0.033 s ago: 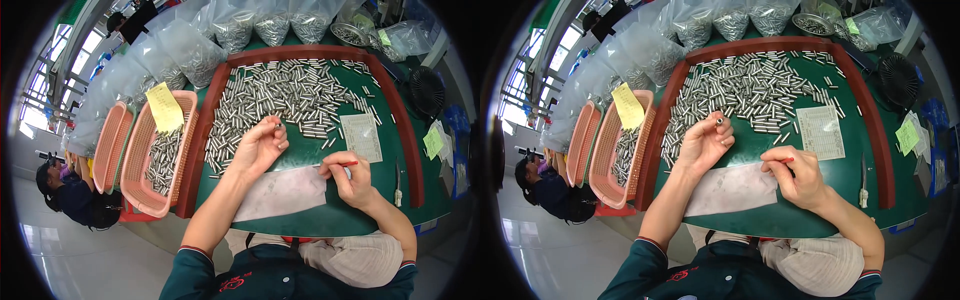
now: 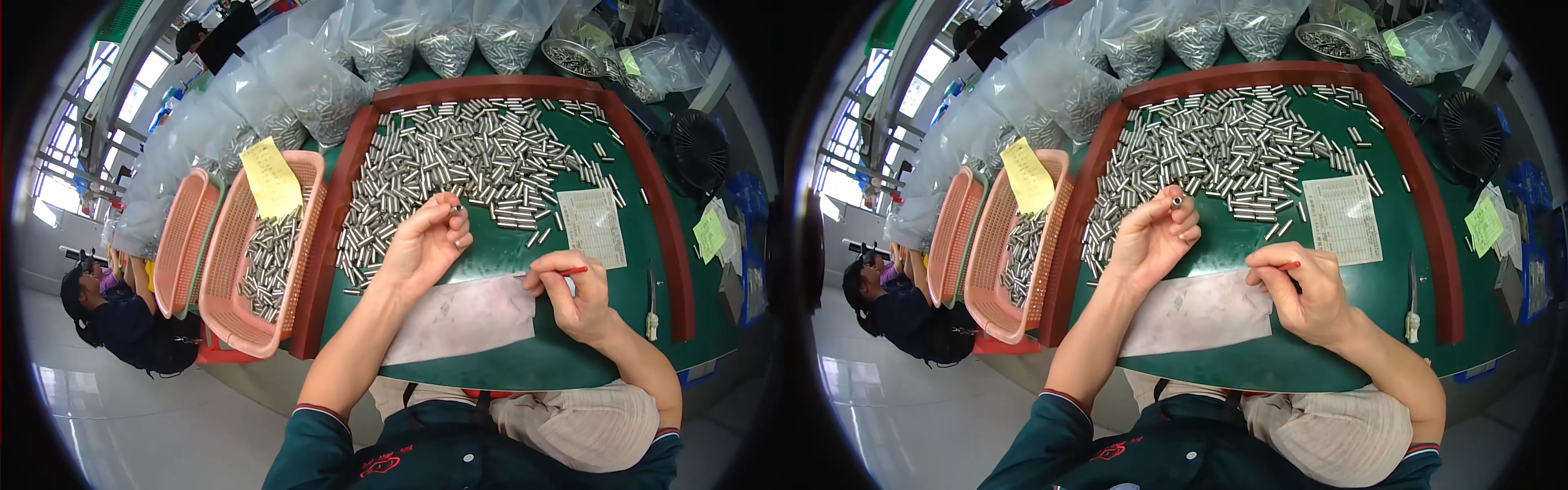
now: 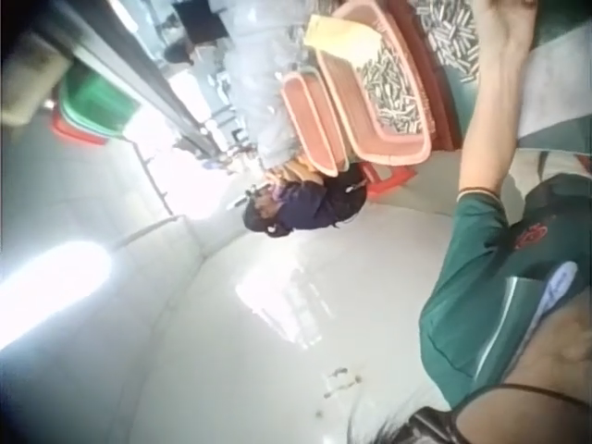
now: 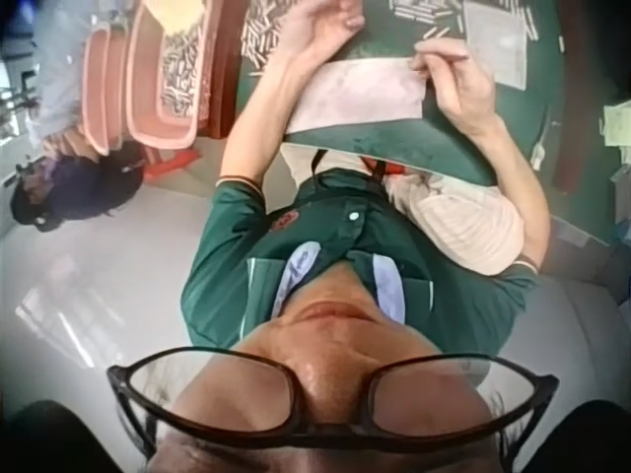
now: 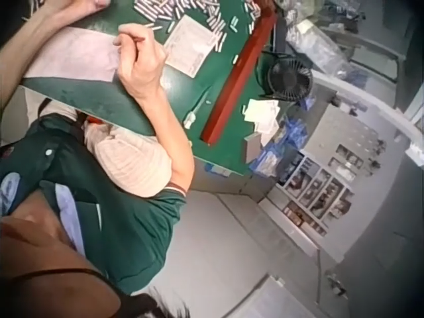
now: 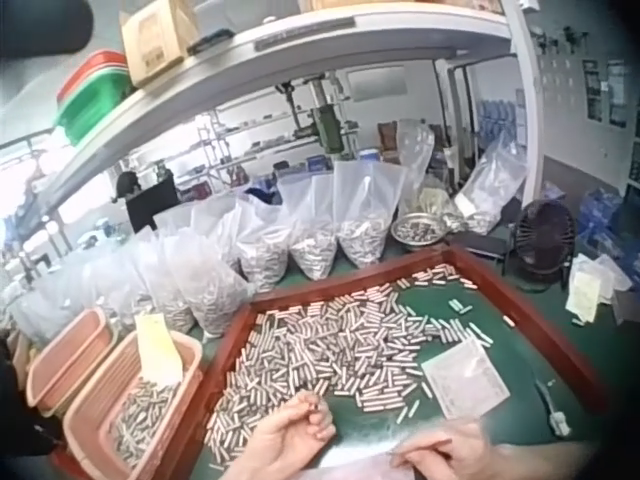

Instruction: Inspecting and cleaning small metal cylinders at an industrial workbench using a scribe and a cloth.

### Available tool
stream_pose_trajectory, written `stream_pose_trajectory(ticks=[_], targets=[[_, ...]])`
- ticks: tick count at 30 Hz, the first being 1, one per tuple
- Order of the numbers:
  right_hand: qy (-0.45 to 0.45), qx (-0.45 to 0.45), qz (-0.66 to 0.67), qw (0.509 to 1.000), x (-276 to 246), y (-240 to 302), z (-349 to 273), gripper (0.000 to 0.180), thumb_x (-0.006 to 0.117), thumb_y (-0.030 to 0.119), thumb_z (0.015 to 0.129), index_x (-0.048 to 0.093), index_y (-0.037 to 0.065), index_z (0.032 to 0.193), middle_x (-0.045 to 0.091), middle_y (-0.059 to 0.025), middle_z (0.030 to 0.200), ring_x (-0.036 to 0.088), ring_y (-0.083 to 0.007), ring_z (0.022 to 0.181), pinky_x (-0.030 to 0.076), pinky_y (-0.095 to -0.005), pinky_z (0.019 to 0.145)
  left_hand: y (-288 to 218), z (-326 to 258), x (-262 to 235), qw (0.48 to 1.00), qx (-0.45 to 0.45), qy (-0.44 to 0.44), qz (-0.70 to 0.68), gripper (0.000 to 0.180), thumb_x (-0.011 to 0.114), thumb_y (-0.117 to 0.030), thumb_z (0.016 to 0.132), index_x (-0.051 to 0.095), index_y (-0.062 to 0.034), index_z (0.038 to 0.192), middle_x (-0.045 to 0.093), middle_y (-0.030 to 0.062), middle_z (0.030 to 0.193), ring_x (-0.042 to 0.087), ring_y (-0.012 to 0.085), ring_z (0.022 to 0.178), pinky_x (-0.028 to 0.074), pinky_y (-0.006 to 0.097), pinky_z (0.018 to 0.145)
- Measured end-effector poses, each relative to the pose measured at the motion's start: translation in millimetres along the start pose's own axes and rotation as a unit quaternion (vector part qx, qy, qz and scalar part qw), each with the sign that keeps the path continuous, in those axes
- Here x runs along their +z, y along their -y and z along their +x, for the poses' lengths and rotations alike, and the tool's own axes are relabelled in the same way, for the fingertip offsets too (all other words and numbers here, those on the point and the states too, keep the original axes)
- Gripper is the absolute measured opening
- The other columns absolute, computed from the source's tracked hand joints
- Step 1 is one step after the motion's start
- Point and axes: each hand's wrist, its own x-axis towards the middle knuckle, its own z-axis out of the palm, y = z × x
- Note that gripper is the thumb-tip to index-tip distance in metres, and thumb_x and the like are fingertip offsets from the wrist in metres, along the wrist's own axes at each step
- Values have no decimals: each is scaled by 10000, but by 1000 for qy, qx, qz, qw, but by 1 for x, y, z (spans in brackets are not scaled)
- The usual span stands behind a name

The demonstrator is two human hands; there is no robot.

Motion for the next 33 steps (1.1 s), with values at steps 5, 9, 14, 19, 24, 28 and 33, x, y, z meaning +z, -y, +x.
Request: stream_pose_trajectory(ticks=[5, 9, 14, 19, 24, 28, 33], targets=[[0, 8, 4, 1000, -4, -2, 2, 105, 543, -78, 805, 558, -16, 888, 624, -80, 644, 613, -159, 528, 476, -248, 464, 0, 2, -1, 1000, -2, -21, -8, 95, 504, -135, 909, 523, -53, 952, 421, 11, 732, 364, 108, 641, 329, 239, 617], [10, 12, 10, 1000, -6, -2, 4, 91, 549, -64, 808, 552, -14, 883, 620, -80, 637, 613, -167, 527, 476, -259, 469, 2, 2, -1, 1000, -13, -26, -10, 99, 504, -146, 912, 505, -52, 945, 393, -6, 708, 353, 96, 627, 324, 233, 599], [4, 14, 10, 1000, -6, -4, 4, 81, 548, -59, 813, 547, -15, 881, 617, -78, 632, 615, -172, 529, 477, -265, 473, 3, 2, 2, 999, -19, -45, -21, 111, 474, -155, 931, 500, -48, 941, 381, -11, 671, 335, 89, 585, 317, 224, 569], [6, 23, 15, 1000, -7, -4, 3, 74, 542, -54, 823, 549, -17, 886, 619, -81, 640, 613, -162, 525, 474, -252, 462, 4, -2, 5, 998, -25, -45, -21, 124, 464, -164, 937, 500, -45, 940, 376, -10, 658, 326, 87, 567, 314, 223, 561], [17, 17, 10, 1000, -9, -4, 3, 67, 498, -45, 855, 534, -23, 907, 623, -92, 654, 613, -152, 533, 488, -241, 474, 4, -3, 3, 999, -27, -40, -20, 137, 452, -172, 942, 505, -46, 945, 369, -8, 643, 321, 88, 557, 310, 225, 556], [-1, 21, 18, 1000, -6, -4, 2, 75, 530, -55, 833, 553, -23, 897, 624, -80, 652, 613, -150, 527, 481, -242, 461, 5, -4, 1, 999, -28, -29, 11, 168, 430, -195, 953, 508, -47, 950, 363, -8, 602, 321, 91, 519, 308, 229, 520], [-5, 29, 19, 999, -6, -5, 2, 73, 521, -54, 839, 555, -25, 896, 627, -82, 667, 616, -142, 533, 491, -233, 469, 5, -4, 5, 996, -16, -68, 54, 182, 425, -210, 955, 506, -47, 956, 368, -3, 573, 326, 92, 492, 308, 230, 493]])
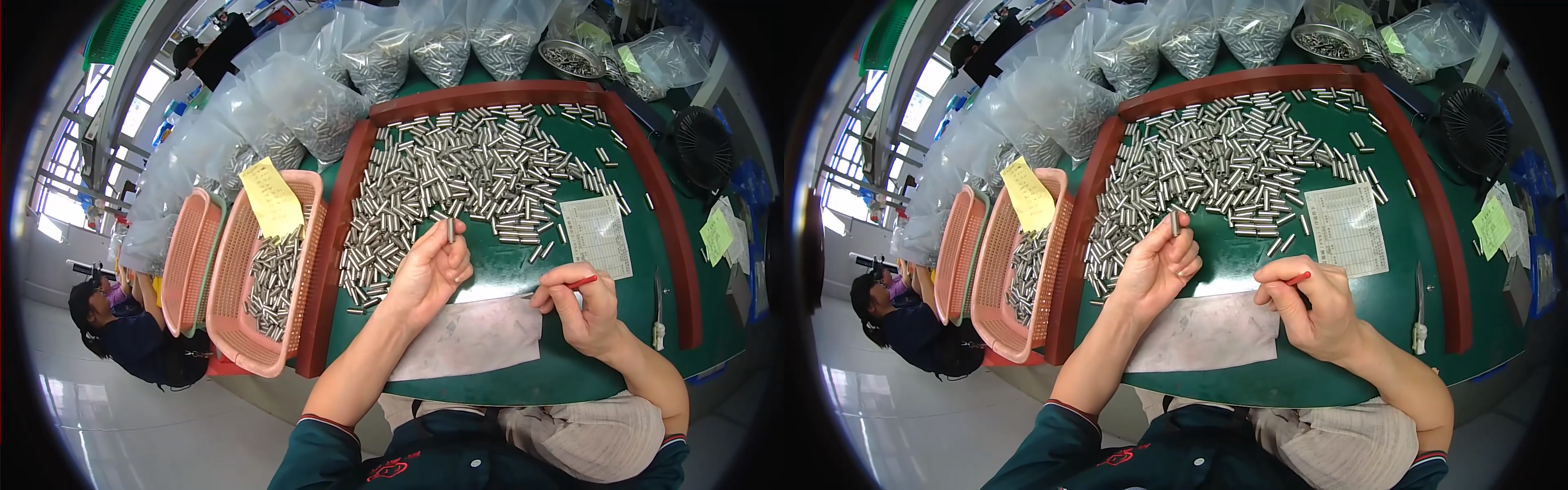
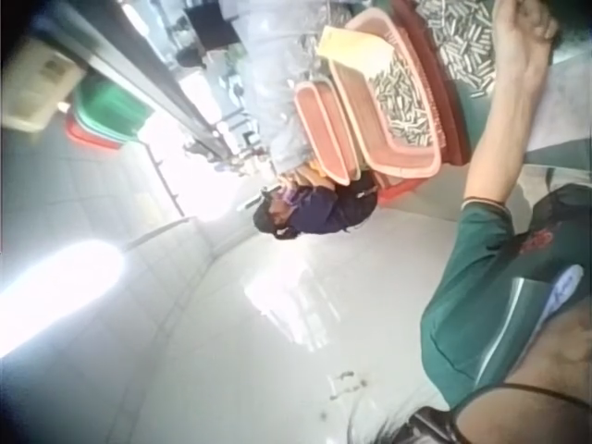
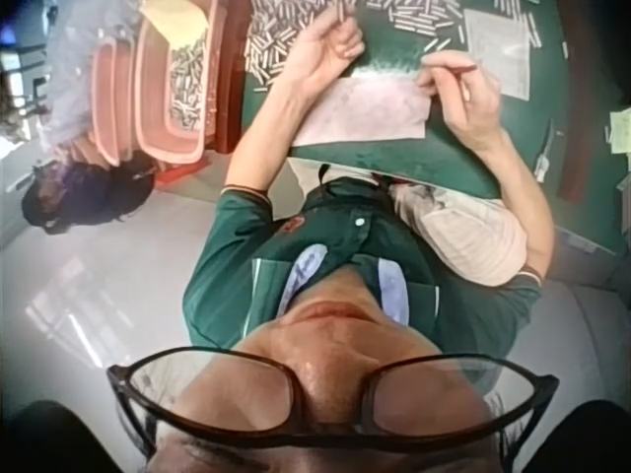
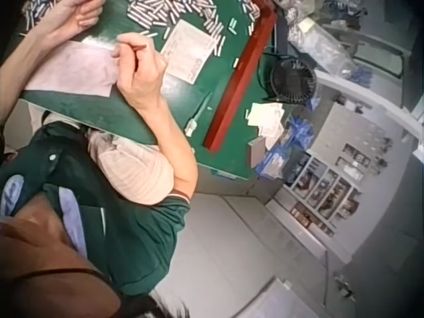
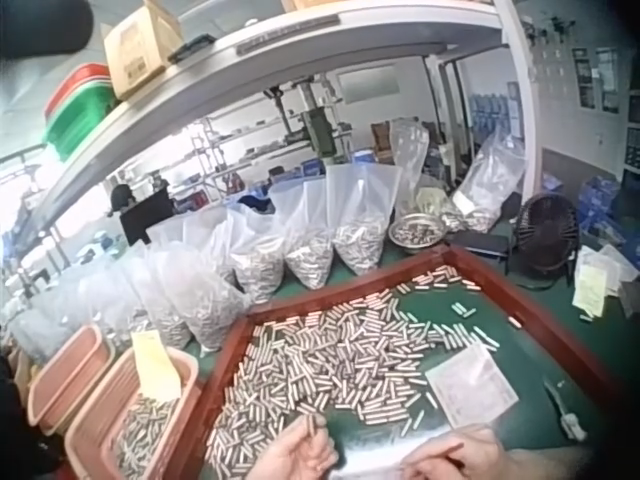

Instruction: Inspecting and cleaning small metal cylinders at an industrial workbench using a scribe and a cloth.

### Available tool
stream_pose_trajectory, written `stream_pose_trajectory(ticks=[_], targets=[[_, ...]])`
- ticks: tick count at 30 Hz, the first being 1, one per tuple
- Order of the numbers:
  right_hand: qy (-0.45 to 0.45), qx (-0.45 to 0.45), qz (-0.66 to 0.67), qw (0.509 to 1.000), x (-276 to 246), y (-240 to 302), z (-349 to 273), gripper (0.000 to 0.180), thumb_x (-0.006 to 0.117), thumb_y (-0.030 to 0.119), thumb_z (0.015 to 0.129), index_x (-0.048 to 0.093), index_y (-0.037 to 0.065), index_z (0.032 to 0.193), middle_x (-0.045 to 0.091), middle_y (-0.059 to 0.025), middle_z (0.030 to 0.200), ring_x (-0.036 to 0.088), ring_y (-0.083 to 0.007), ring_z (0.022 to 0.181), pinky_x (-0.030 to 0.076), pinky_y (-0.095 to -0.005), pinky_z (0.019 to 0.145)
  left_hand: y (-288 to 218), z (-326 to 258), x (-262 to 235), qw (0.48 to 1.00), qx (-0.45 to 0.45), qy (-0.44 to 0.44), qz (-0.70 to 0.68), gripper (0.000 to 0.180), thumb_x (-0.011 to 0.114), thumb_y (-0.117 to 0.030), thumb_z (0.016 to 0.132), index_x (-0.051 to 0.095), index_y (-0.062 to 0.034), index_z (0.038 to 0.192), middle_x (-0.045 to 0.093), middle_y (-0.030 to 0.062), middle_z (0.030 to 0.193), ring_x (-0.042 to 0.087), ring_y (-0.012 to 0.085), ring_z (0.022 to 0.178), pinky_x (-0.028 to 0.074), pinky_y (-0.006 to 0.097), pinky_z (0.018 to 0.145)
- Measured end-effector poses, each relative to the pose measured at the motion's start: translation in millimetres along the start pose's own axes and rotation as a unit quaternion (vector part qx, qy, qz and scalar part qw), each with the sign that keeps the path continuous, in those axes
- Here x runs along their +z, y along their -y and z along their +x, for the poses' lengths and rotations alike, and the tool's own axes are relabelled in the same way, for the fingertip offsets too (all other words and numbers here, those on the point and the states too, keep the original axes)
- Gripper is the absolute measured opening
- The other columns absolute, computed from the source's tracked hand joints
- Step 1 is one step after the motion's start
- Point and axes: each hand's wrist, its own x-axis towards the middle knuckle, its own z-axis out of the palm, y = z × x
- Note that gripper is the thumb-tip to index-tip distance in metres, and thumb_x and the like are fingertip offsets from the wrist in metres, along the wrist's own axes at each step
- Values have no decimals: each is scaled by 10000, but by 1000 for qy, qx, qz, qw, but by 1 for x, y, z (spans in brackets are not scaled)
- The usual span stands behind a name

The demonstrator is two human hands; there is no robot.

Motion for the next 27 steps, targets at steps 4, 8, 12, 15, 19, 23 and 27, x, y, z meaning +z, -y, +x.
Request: stream_pose_trajectory(ticks=[4, 8, 12, 15, 19, 23, 27], targets=[[4, 2, 4, 1000, 0, -1, 0, 71, 516, -51, 845, 556, -27, 899, 627, -82, 671, 618, -138, 538, 494, -232, 471, -1, -1, 4, 999, 4, -38, 10, 184, 418, -211, 958, 503, -48, 968, 374, 3, 574, 331, 92, 496, 311, 234, 499], [4, 4, 6, 1000, 0, 0, 1, 71, 513, -49, 848, 556, -27, 900, 627, -82, 671, 617, -137, 538, 493, -232, 471, -1, 0, 3, 999, 1, -34, 7, 201, 403, -225, 966, 501, -50, 981, 387, 8, 580, 339, 98, 502, 316, 240, 511], [4, 3, 3, 1000, -1, 2, 0, 70, 510, -48, 850, 555, -27, 900, 626, -81, 671, 619, -138, 543, 496, -231, 473, -1, -2, 4, 999, 4, -27, 33, 222, 393, -244, 972, 500, -51, 995, 419, 16, 596, 366, 106, 516, 327, 245, 526], [4, 5, 5, 1000, 0, 0, 0, 70, 510, -47, 850, 554, -27, 901, 626, -83, 672, 621, -140, 547, 498, -231, 475, 0, -1, 5, 997, 15, -40, 67, 236, 388, -256, 976, 507, -54, 999, 460, 25, 620, 404, 114, 535, 342, 249, 542], [8, 4, 7, 1000, 0, 2, 0, 73, 511, -48, 849, 552, -28, 906, 626, -85, 671, 622, -142, 547, 498, -232, 477, 1, -2, -4, 999, 19, -5, 48, 219, 435, -281, 962, 516, -78, 980, 522, 32, 717, 464, 117, 610, 385, 259, 596], [7, 3, 4, 1000, 0, 4, 0, 76, 510, -50, 847, 551, -28, 908, 626, -83, 670, 619, -142, 545, 496, -233, 480, -6, -5, 2, 995, 79, -21, 58, 179, 515, -274, 928, 516, -96, 944, 544, 43, 911, 506, 118, 753, 428, 276, 654], [3, 6, -4, 1000, -2, 0, 0, 82, 517, -57, 835, 547, -29, 906, 622, -85, 657, 613, -145, 538, 487, -237, 478, -52, -15, 5, 736, 500, -259, 375, 101, 525, -111, 918, 522, -33, 982, 536, 35, 868, 496, 98, 768, 425, 229, 694]])
